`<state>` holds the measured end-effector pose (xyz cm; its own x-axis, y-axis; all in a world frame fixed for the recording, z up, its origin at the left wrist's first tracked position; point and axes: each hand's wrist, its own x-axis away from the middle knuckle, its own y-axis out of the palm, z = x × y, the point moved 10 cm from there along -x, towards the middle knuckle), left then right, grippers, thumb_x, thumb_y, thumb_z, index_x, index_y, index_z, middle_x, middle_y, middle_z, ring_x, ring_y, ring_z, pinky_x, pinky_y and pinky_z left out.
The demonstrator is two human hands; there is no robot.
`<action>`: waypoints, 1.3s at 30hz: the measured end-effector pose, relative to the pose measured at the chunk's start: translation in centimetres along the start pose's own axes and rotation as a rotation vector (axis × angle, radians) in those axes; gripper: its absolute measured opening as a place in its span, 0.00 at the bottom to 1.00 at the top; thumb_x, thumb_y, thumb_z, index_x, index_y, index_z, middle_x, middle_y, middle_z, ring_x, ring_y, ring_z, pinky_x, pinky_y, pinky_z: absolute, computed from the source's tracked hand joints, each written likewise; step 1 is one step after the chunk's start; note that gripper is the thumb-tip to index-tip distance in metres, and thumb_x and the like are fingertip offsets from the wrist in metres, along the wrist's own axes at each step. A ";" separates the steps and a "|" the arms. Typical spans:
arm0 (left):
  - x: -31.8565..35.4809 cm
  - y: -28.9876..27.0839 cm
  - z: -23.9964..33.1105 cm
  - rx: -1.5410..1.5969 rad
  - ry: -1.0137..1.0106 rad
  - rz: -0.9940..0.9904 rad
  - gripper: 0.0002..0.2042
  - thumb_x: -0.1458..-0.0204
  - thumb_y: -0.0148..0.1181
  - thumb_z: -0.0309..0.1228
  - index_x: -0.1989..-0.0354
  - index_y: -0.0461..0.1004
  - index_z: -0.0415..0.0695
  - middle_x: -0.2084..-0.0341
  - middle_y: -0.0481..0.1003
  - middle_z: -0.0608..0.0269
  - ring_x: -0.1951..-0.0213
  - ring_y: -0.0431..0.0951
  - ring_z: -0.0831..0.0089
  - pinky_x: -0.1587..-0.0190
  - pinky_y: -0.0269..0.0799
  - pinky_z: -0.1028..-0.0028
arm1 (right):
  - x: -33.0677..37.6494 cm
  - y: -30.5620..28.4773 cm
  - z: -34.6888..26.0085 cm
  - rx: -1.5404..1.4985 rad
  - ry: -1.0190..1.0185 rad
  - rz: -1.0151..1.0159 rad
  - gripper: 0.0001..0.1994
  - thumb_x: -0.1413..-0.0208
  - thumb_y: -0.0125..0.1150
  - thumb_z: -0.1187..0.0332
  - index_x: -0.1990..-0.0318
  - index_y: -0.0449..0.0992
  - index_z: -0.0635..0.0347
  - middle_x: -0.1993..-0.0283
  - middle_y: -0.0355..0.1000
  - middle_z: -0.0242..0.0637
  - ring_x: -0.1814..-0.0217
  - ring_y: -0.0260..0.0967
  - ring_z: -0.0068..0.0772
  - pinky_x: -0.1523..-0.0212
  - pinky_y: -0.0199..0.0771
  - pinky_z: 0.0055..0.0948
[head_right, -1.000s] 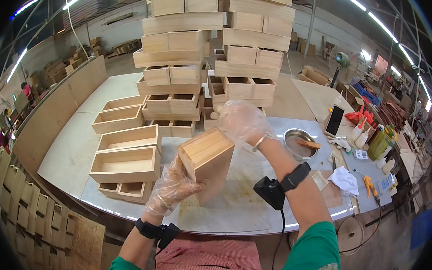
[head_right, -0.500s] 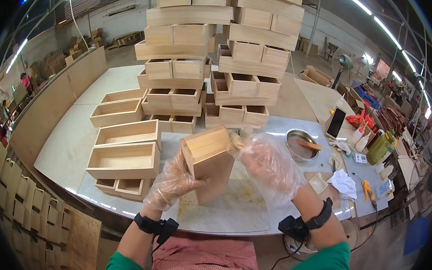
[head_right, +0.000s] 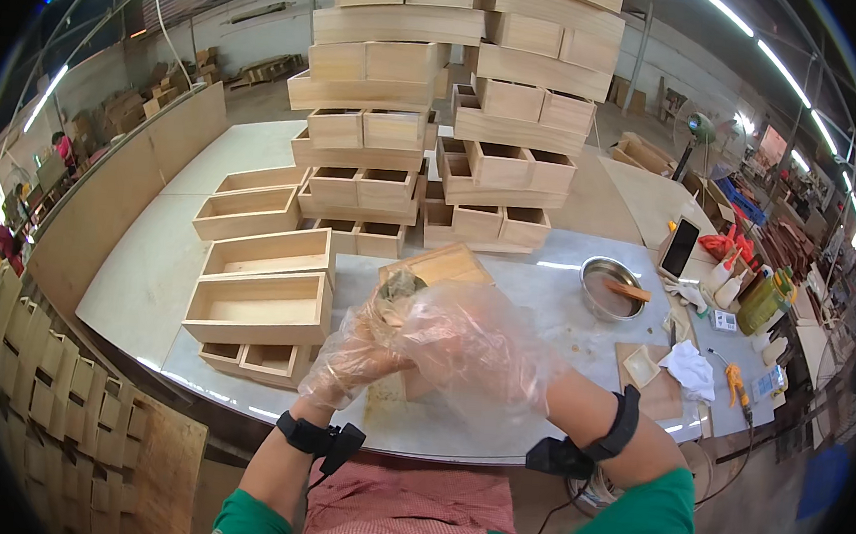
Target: Applying a liquid finish or oil to wooden boxes using a cloth and stacking them on a table.
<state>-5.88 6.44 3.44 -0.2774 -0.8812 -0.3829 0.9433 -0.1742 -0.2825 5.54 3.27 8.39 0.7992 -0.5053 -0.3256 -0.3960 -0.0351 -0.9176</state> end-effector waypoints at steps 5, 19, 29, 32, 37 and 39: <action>0.0 0.1 0.9 -0.170 -0.030 -0.077 0.31 0.59 0.75 0.39 0.46 0.73 0.40 0.59 0.81 0.49 0.57 0.82 0.53 0.52 0.76 0.64 | -4.1 -3.7 -1.6 0.099 0.039 0.155 0.15 0.40 0.55 0.67 0.45 0.77 0.47 0.46 0.73 0.43 0.41 0.70 0.44 0.42 0.71 0.38; 0.2 0.2 -1.4 -0.157 -0.034 0.010 0.40 0.62 0.76 0.43 0.41 0.64 0.38 0.54 0.78 0.42 0.50 0.78 0.45 0.49 0.75 0.56 | 9.2 -3.7 -2.8 0.062 0.164 0.323 0.12 0.47 0.61 0.77 0.57 0.82 0.54 0.69 0.75 0.38 0.67 0.74 0.40 0.66 0.74 0.37; 2.4 1.7 -2.1 -0.313 -0.199 0.040 0.40 0.60 0.77 0.42 0.40 0.64 0.37 0.56 0.80 0.46 0.55 0.83 0.56 0.53 0.79 0.65 | 20.4 -5.7 14.5 0.913 0.405 0.170 0.12 0.37 0.53 0.64 0.56 0.79 0.60 0.61 0.77 0.48 0.52 0.75 0.45 0.60 0.76 0.45; 0.1 3.4 2.6 -0.579 -0.199 -0.052 0.39 0.63 0.74 0.38 0.41 0.66 0.34 0.64 0.81 0.43 0.60 0.84 0.52 0.56 0.79 0.64 | 24.9 -7.2 22.7 0.642 0.824 0.233 0.15 0.36 0.51 0.59 0.59 0.80 0.60 0.62 0.77 0.51 0.55 0.75 0.51 0.58 0.76 0.50; -0.3 7.3 0.7 -0.755 -0.404 -0.436 0.38 0.60 0.69 0.43 0.39 0.67 0.37 0.62 0.80 0.38 0.60 0.83 0.47 0.55 0.79 0.59 | 26.8 -6.4 29.0 0.471 1.173 0.094 0.17 0.37 0.49 0.58 0.58 0.83 0.58 0.61 0.79 0.52 0.55 0.78 0.56 0.51 0.77 0.48; 0.0 8.3 -0.3 -0.833 -0.464 -0.495 0.39 0.59 0.69 0.44 0.38 0.67 0.37 0.62 0.80 0.39 0.60 0.82 0.46 0.55 0.79 0.58 | 27.1 -5.3 31.3 0.419 1.272 0.025 0.16 0.38 0.50 0.59 0.54 0.82 0.56 0.57 0.79 0.52 0.52 0.78 0.55 0.50 0.77 0.47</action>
<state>1.94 5.12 0.84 -0.3327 -0.9062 0.2610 0.2750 -0.3579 -0.8924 43.48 16.77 -2.71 -0.2706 -0.9557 -0.1158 -0.0535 0.1350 -0.9894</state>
